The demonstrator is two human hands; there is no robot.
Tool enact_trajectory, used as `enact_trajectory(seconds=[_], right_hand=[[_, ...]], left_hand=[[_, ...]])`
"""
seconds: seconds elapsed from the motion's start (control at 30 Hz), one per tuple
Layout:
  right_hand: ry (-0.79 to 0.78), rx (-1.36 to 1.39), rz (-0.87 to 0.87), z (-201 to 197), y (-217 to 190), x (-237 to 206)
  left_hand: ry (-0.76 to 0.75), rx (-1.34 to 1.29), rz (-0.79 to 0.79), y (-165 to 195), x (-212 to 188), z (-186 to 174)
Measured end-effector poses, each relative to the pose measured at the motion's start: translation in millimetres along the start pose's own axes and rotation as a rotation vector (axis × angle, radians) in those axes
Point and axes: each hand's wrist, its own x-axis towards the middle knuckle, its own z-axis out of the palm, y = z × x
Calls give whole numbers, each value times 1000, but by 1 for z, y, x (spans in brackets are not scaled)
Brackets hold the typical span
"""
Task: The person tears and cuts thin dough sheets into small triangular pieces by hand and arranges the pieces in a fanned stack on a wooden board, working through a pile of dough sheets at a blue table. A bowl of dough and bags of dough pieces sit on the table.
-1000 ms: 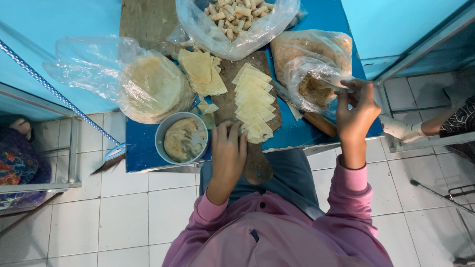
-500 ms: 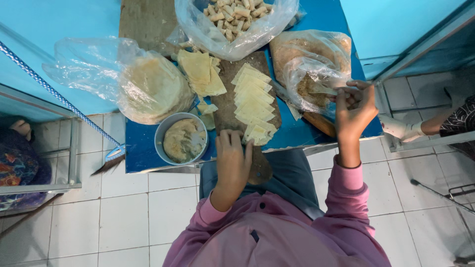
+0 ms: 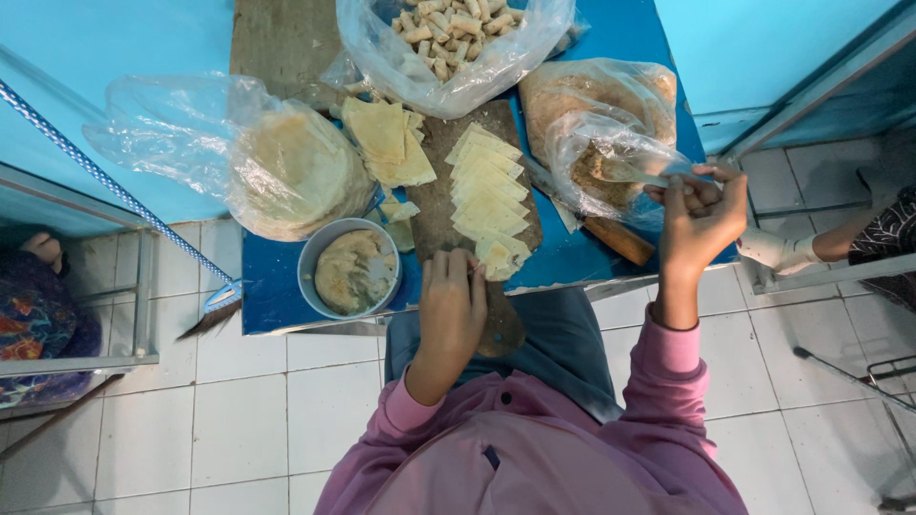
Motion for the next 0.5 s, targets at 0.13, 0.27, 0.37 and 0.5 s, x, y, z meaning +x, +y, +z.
enact_trajectory(seconds=[0.13, 0.27, 0.37, 0.5], right_hand=[[-12, -30, 5, -4, -6, -4], [10, -12, -7, -7, -17, -8], [37, -14, -5, -9, -29, -14], [21, 27, 59, -2, -46, -32]], left_hand=[[30, -96, 11, -2, 2, -1], [51, -210, -84, -6, 3, 2], [74, -271, -97, -10, 3, 3], [52, -304, -151, -14, 1, 0]])
